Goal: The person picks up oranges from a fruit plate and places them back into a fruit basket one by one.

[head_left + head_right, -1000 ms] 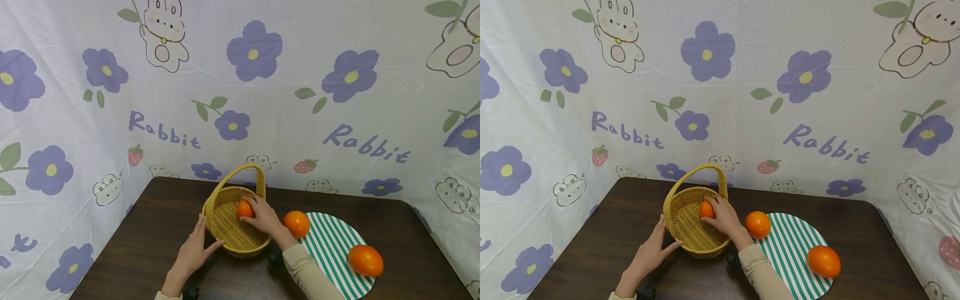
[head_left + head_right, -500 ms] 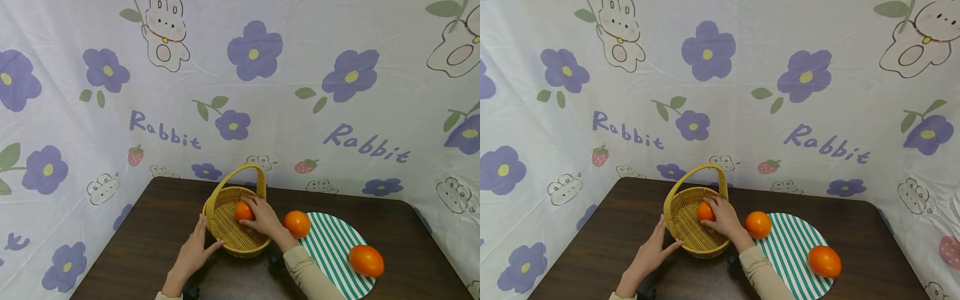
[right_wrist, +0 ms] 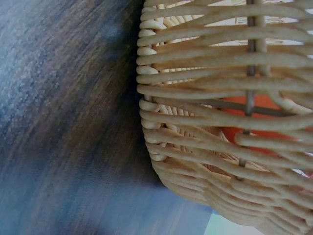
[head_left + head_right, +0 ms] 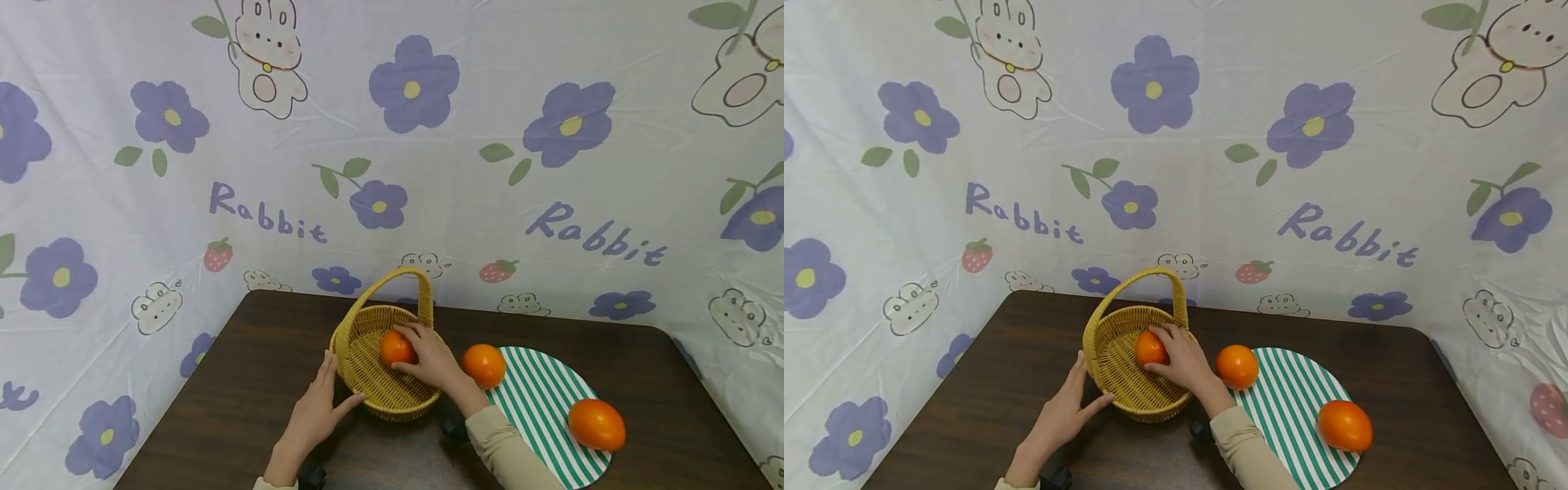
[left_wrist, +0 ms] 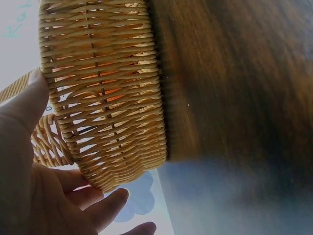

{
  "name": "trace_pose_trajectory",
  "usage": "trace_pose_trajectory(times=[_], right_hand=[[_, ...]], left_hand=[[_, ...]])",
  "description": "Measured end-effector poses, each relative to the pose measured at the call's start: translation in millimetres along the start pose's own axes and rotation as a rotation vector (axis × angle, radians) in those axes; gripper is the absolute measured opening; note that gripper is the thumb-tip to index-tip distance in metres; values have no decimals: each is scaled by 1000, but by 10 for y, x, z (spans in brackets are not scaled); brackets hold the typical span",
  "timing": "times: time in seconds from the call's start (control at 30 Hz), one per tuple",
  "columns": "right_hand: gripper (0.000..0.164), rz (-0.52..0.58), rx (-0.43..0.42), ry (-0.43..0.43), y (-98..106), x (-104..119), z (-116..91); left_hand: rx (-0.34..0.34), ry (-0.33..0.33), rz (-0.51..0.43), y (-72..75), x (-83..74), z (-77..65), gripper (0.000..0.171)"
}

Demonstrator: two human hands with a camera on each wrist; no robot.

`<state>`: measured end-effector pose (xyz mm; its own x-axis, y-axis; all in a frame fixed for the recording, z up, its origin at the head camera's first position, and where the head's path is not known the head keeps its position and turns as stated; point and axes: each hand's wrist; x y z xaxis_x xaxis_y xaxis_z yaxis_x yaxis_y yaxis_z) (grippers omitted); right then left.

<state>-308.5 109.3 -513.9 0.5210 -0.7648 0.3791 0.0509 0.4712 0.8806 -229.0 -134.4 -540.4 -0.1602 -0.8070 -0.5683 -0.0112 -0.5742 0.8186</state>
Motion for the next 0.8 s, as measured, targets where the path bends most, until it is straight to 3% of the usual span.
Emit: trace_pose_trajectory(times=[0.8], right_hand=[[68, 36, -54, -42, 113, 17, -198]], left_hand=[[-4, -3, -11, 0, -1, -24, 95]])
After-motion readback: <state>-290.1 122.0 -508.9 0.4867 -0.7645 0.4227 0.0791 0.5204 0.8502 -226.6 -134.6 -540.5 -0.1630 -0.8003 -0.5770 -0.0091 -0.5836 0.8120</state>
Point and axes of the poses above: each hand's wrist, its own z-axis towards the middle knuckle, its own y-axis out of the back of the hand, x = y × z, and after that the axes turned 1 degree about -y, right-handed
